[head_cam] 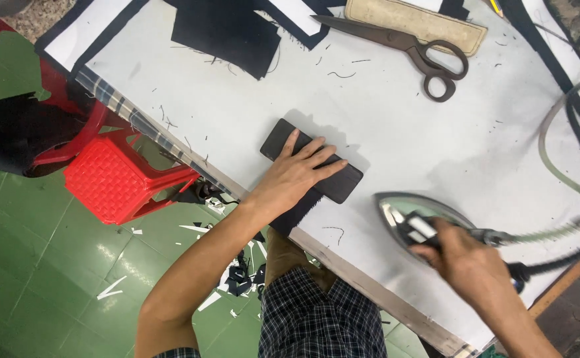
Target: The person irons a long strip of black fabric on a white work table using a steam iron. They repeatedly smooth the fabric with their hands and press it with the iron, occasionally folding the strip and moving other fabric pieces aside.
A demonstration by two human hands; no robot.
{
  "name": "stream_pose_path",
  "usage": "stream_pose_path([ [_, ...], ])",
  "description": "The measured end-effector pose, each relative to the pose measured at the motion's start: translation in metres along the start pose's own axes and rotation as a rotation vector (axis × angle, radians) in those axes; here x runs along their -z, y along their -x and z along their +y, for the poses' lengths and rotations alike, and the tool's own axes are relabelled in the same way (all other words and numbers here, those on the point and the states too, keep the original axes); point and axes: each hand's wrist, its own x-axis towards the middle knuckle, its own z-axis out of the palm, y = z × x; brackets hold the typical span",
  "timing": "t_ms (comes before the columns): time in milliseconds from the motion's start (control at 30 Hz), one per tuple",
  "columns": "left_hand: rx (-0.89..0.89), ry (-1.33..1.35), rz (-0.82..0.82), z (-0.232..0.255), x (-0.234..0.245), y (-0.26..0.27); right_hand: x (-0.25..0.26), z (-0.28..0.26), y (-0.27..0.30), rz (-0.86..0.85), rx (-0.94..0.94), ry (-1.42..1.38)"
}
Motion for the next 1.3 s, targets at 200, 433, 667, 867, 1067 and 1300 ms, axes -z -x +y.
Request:
stream_pose_path([
  [200,0.020,-0.039,-0.019,0.001,-0.005,-0.005,0.000,0.019,0.034,0.327,-0.368,-0.214],
  [433,0.017,-0.038,0.008,0.000,-0.004,-0.005,-0.042,0.000,0.088,0.035,-0.427,0.162],
  [667,0.016,-0.057,0.007,0.000,-0.004,-0.005,-0.034,-0.009,0.063,0.483,-0.291,0.484],
  [867,0.014,-0.036,-0.001,0.000,-0.003,-0.007,-0.060,-0.074,0.009,0.398,0.196,-0.062],
  [1067,0.038,-0.018,0.043,0.000,-0.012,-0.006,-0.112,-0.152,-0.060,0.494,0.612,-0.077],
  [1300,0.066,0.057,0.062,-0.002,-0.018,-0.008,-0.160,-0.155,-0.091,0.512,0.561,-0.094],
])
